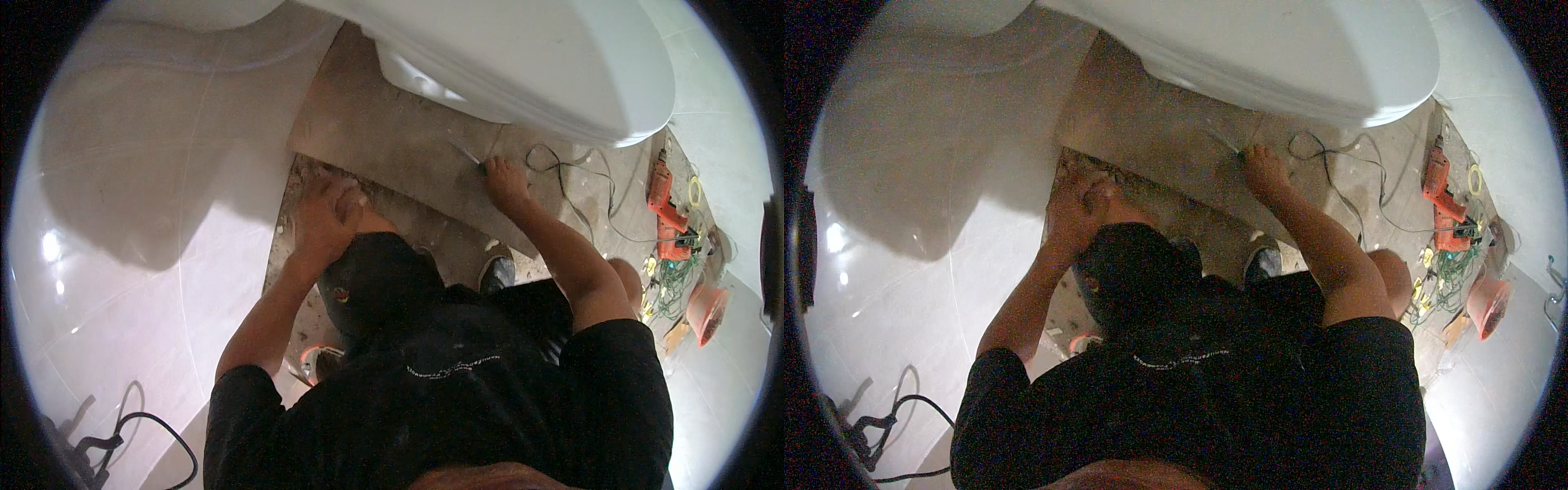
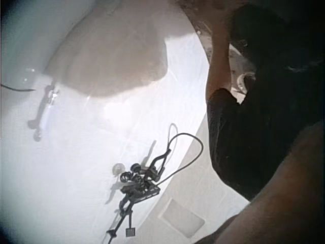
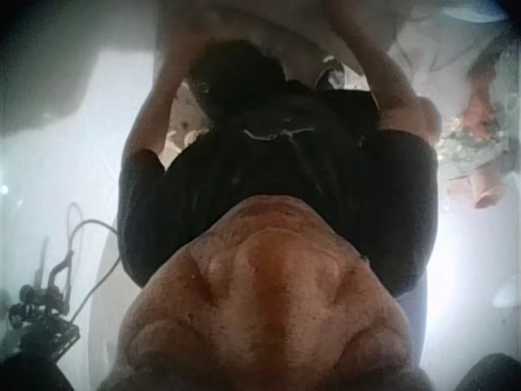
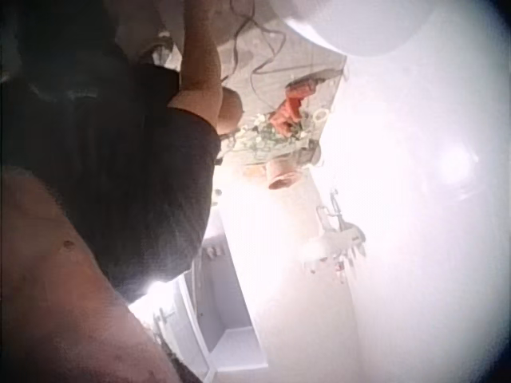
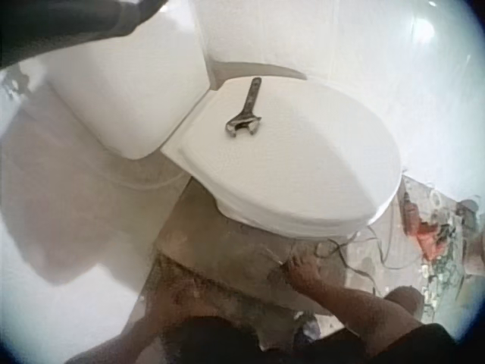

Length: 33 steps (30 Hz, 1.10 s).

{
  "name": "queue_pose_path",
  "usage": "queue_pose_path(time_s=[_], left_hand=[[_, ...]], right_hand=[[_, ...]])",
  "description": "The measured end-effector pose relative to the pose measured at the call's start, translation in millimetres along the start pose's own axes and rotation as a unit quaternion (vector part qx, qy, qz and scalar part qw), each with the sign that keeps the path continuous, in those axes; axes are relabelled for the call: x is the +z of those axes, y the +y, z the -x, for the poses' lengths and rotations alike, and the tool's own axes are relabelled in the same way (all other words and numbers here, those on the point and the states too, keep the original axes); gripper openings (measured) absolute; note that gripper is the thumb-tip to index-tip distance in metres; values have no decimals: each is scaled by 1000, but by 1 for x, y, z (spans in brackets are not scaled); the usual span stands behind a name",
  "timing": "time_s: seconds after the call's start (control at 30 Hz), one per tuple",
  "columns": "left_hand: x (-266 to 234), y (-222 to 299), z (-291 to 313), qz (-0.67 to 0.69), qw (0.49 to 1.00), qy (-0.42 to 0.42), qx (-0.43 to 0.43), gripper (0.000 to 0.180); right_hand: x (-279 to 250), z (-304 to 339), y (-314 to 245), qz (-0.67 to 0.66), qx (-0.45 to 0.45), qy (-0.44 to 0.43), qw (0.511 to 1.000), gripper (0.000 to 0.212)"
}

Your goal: The person installs a bidet attachment to a toilet. They use a screwdriver to secure components to the wall and handle a spray hose and various small parts by hand.

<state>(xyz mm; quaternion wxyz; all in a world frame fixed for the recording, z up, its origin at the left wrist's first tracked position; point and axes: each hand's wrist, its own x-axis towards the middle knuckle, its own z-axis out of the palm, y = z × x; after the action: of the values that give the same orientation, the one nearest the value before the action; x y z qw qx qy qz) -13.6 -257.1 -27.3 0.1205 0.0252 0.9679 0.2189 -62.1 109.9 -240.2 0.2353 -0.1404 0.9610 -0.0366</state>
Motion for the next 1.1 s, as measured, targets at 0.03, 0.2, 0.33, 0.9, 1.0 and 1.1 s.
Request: queue_pose_path(time_s=[0.03,0.2,0.33,0.9,1.0,1.1], left_hand=[[7,-7,3,-24,999,5,27,43],[19,-9,21,-96,990,51,89,42],[9,37,-2,-80,985,-34,149,40],[-56,213,35,-36,945,-286,153,25],[-55,233,49,-93,929,-318,164,26],[-59,246,64,-123,914,-348,167,27]], right_hand=[[16,-5,10,50,-15,11,999,51],[-39,18,28,-37,-137,-78,987,48],[-18,76,136,26,-181,14,983,55],[6,260,182,-725,633,82,258,23],[18,288,175,-653,627,139,400,21],[17,322,158,-533,536,16,655,27]])
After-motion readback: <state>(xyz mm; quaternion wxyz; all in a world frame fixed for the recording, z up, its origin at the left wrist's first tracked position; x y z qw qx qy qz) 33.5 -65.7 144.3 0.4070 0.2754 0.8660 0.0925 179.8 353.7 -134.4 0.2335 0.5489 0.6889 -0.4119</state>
